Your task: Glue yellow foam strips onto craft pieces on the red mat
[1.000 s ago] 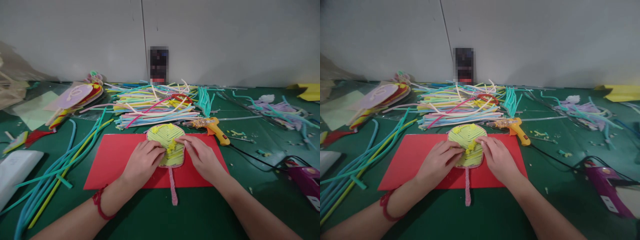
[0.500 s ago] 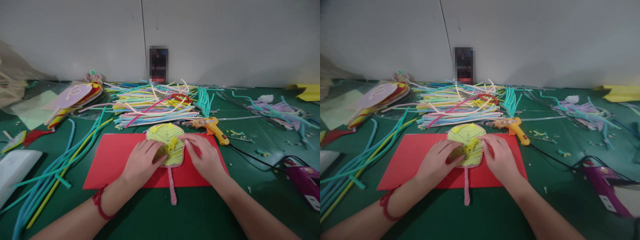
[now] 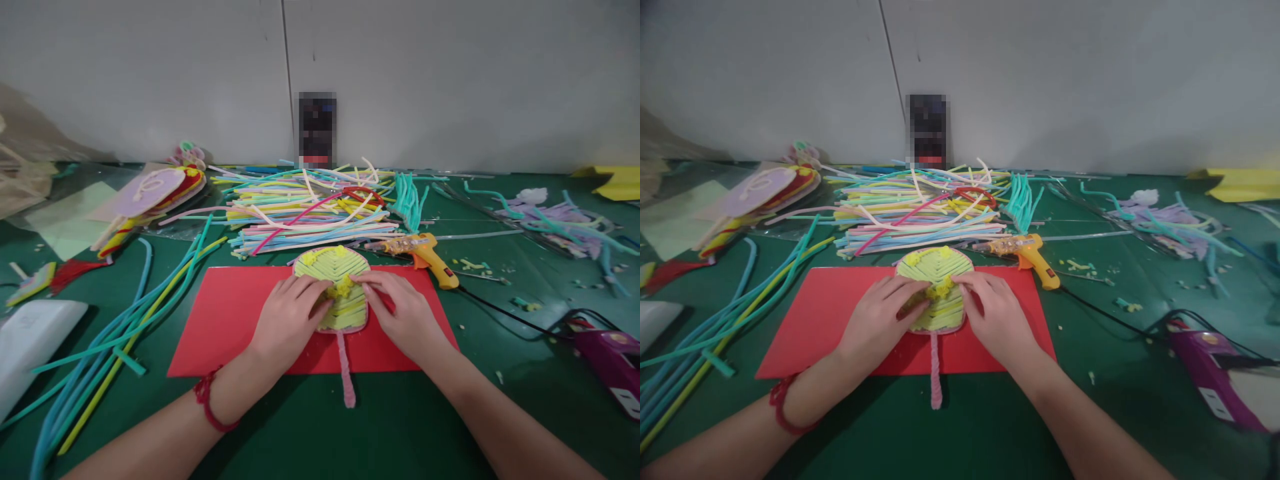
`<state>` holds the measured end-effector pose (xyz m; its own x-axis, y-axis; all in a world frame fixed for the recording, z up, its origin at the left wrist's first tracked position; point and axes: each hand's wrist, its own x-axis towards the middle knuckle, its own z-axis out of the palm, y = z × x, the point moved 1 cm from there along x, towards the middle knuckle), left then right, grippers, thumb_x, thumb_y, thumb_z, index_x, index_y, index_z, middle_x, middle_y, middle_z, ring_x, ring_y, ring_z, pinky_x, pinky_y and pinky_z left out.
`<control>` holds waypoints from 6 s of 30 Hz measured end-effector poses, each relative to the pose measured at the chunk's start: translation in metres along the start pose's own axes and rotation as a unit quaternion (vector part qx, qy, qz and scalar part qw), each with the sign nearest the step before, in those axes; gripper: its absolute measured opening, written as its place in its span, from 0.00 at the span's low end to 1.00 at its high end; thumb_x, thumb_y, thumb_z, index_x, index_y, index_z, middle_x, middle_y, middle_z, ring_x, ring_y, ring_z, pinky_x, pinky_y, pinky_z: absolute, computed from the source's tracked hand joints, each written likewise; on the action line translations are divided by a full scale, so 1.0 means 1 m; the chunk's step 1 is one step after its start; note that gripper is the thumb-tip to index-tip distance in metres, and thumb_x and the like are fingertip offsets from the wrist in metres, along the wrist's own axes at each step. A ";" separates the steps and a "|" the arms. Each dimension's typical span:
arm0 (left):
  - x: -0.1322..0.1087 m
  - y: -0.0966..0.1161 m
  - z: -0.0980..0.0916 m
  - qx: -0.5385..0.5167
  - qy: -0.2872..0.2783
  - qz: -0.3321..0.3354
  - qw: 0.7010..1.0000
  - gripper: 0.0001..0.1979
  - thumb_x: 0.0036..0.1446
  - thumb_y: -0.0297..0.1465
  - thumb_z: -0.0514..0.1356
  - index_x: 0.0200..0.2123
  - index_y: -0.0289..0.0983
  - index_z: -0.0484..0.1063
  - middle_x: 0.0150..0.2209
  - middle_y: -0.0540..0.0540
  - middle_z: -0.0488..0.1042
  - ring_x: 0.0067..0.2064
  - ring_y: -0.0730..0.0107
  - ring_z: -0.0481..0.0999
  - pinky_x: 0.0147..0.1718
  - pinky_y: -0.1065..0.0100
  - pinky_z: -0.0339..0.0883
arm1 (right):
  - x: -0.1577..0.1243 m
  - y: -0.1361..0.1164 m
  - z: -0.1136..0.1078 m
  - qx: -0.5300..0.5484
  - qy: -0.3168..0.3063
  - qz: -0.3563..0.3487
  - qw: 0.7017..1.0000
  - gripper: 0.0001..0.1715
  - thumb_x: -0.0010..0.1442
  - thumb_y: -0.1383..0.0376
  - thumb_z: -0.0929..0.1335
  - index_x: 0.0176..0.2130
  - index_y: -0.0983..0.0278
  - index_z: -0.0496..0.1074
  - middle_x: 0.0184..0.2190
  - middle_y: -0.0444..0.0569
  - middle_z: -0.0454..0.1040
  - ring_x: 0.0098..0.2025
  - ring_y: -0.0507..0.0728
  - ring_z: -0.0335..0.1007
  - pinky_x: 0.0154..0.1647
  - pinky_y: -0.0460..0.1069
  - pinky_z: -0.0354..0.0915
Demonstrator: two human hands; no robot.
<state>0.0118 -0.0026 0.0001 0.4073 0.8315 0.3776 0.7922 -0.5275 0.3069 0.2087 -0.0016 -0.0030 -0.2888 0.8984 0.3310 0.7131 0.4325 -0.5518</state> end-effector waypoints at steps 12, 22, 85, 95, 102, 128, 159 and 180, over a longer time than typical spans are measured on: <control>0.002 0.000 0.000 -0.116 -0.023 -0.156 0.981 0.15 0.52 0.27 0.63 0.44 0.40 0.67 0.34 0.50 0.76 0.38 0.66 0.75 0.36 0.65 0.70 | 0.001 -0.007 -0.007 0.009 0.129 0.034 0.991 0.13 0.63 0.65 0.61 0.47 0.60 0.68 0.46 0.50 0.75 0.47 0.57 0.71 0.48 0.54 0.67; 0.002 -0.002 -0.001 -0.122 -0.026 -0.079 0.989 0.05 0.55 0.30 0.61 0.36 0.39 0.72 0.37 0.46 0.74 0.40 0.64 0.72 0.39 0.62 0.67 | 0.001 -0.005 -0.004 -0.006 0.095 0.038 0.995 0.13 0.64 0.63 0.60 0.46 0.59 0.69 0.44 0.48 0.75 0.46 0.57 0.71 0.47 0.53 0.67; -0.004 0.016 -0.005 0.086 -0.094 0.089 0.988 0.15 0.62 0.33 0.51 0.50 0.36 0.69 0.41 0.42 0.71 0.42 0.60 0.69 0.43 0.58 0.65 | 0.000 -0.007 0.004 -0.040 0.017 -0.099 0.994 0.11 0.62 0.69 0.62 0.44 0.64 0.70 0.45 0.52 0.76 0.50 0.58 0.70 0.52 0.56 0.68; -0.006 0.015 -0.003 0.077 -0.095 0.085 0.989 0.16 0.63 0.33 0.51 0.51 0.37 0.68 0.42 0.42 0.71 0.44 0.59 0.68 0.44 0.57 0.65 | -0.005 -0.012 -0.012 0.046 0.089 0.017 0.995 0.15 0.65 0.61 0.60 0.36 0.61 0.73 0.18 0.42 0.71 0.19 0.49 0.67 0.21 0.44 0.64; -0.007 0.015 -0.003 0.077 -0.092 0.087 0.989 0.16 0.63 0.33 0.50 0.52 0.37 0.68 0.42 0.42 0.71 0.44 0.59 0.68 0.45 0.57 0.65 | -0.006 -0.006 -0.012 0.101 0.042 0.097 0.989 0.25 0.67 0.58 0.55 0.33 0.64 0.74 0.12 0.39 0.58 0.14 0.48 0.54 0.16 0.44 0.52; -0.006 0.013 -0.002 0.037 -0.091 0.073 0.992 0.16 0.62 0.31 0.51 0.51 0.36 0.68 0.42 0.41 0.70 0.43 0.58 0.68 0.43 0.56 0.66 | -0.001 -0.005 -0.002 -0.032 -0.046 0.029 0.998 0.21 0.67 0.58 0.55 0.41 0.62 0.73 0.25 0.45 0.77 0.19 0.51 0.68 0.19 0.45 0.55; -0.010 0.011 -0.003 -0.002 0.022 0.069 0.997 0.17 0.62 0.27 0.48 0.54 0.36 0.64 0.50 0.40 0.70 0.53 0.60 0.67 0.56 0.53 0.56 | 0.008 0.013 -0.003 0.264 0.013 0.206 0.942 0.14 0.58 0.54 0.65 0.39 0.60 0.70 0.39 0.49 0.77 0.13 0.45 0.59 0.14 0.45 0.57; -0.002 -0.011 -0.006 -0.246 0.110 -0.232 0.935 0.10 0.61 0.30 0.50 0.41 0.40 0.69 0.43 0.46 0.70 0.47 0.65 0.71 0.49 0.59 0.66 | 0.012 0.017 -0.009 0.437 0.069 0.299 0.846 0.14 0.40 0.58 0.76 0.26 0.63 0.75 0.20 0.44 0.75 0.19 0.49 0.67 0.21 0.45 0.64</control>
<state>-0.0005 0.0000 0.0014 -0.0745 0.9634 0.2573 0.5338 -0.1794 0.8263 0.2235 0.0156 -0.0019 0.0770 0.9851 -0.1536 -0.0562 -0.1495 -0.9872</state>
